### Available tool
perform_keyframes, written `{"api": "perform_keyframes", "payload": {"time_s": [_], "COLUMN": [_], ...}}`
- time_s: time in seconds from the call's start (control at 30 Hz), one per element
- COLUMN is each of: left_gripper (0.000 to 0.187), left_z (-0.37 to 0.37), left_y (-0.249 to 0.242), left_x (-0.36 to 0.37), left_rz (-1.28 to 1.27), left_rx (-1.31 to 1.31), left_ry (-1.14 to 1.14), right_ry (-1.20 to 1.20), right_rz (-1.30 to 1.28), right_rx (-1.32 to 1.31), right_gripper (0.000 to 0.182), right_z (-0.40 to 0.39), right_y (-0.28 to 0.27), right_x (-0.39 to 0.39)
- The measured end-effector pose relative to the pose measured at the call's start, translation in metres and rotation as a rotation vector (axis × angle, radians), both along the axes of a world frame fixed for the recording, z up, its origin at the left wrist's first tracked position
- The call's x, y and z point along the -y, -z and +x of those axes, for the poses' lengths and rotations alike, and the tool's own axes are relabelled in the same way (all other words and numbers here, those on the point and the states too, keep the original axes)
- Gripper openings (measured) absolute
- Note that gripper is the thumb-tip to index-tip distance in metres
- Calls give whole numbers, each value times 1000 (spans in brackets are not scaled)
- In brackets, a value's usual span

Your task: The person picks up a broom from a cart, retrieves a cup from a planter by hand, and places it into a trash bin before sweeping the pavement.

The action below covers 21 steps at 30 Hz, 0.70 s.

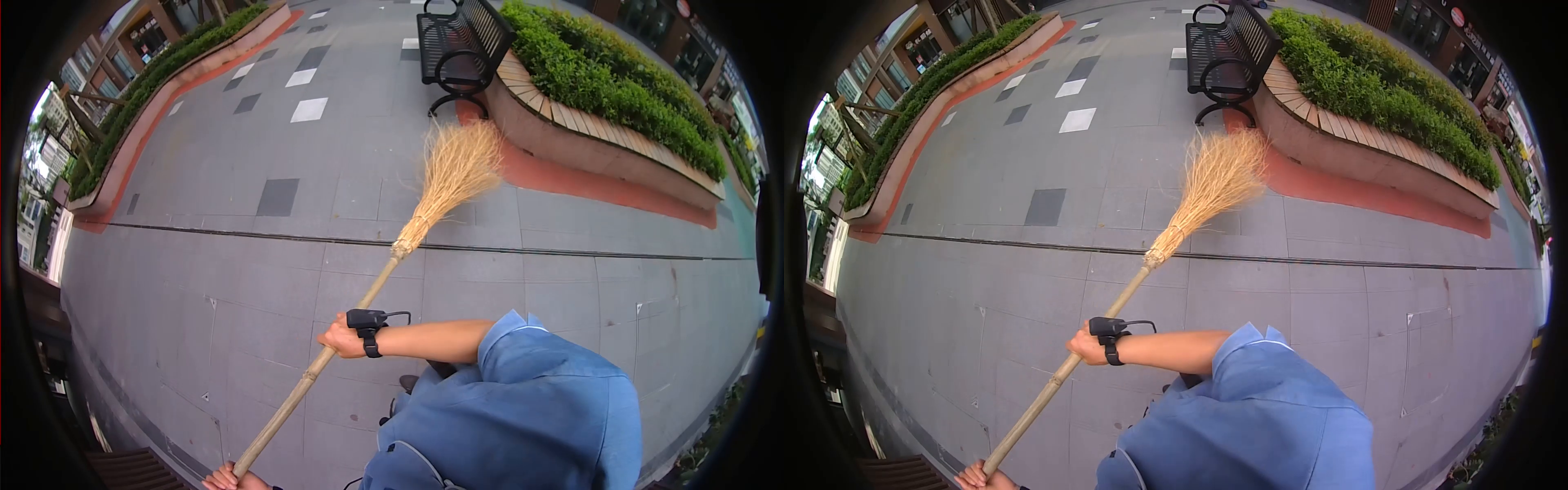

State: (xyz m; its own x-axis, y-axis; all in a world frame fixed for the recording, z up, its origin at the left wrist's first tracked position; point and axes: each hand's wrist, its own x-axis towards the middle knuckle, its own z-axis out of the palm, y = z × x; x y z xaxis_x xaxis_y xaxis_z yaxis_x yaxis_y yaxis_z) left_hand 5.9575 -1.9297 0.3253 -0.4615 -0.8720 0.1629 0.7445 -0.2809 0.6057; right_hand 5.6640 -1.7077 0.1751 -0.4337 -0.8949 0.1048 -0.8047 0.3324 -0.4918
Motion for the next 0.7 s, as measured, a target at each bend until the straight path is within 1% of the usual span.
{"api": "perform_keyframes", "payload": {"time_s": [0.03,0.07,0.13,0.17,0.2,0.23,0.27,0.3,0.33,0.4,0.47,0.5,0.53,0.57,0.6,0.63,0.67,0.7], "left_gripper": [37,34,25,28,31,30,30,30,30,30,32,33,36,38,40,40,40,41], "left_z": [-31,-69,-116,-146,-178,-214,-246,-269,-291,-325,-336,-338,-344,-350,-354,-356,-351,-346], "left_y": [14,25,72,92,102,100,100,107,111,112,100,94,80,60,43,34,29,28], "left_x": [-11,-31,-42,-58,-83,-117,-146,-164,-181,-187,-168,-159,-158,-156,-154,-150,-144,-139], "left_rz": [66,132,86,114,143,146,145,146,155,183,320,265,322,346,373,380,330,280], "left_rx": [92,184,233,242,251,293,337,329,360,419,401,363,413,482,550,557,487,416], "left_ry": [-55,-110,69,177,283,360,438,431,461,484,296,261,84,-48,-181,-192,-224,-250], "right_ry": [59,134,201,252,307,346,399,454,481,437,299,204,113,60,-20,-82,-99,-85], "right_rz": [71,83,233,324,362,409,473,553,563,578,574,558,534,436,421,359,261,216], "right_rx": [-7,3,39,88,107,72,59,83,114,98,112,130,137,144,94,69,143,89], "right_gripper": [2,3,3,11,8,6,6,8,9,7,7,8,8,10,10,11,13,13], "right_z": [-16,-34,-78,-100,-123,-145,-167,-187,-208,-242,-271,-284,-300,-311,-323,-333,-344,-352], "right_y": [25,44,86,95,105,114,136,144,149,171,173,171,169,170,173,172,158,150], "right_x": [-17,-41,-98,-129,-159,-193,-222,-241,-252,-250,-210,-185,-156,-127,-94,-62,-34,-9]}}
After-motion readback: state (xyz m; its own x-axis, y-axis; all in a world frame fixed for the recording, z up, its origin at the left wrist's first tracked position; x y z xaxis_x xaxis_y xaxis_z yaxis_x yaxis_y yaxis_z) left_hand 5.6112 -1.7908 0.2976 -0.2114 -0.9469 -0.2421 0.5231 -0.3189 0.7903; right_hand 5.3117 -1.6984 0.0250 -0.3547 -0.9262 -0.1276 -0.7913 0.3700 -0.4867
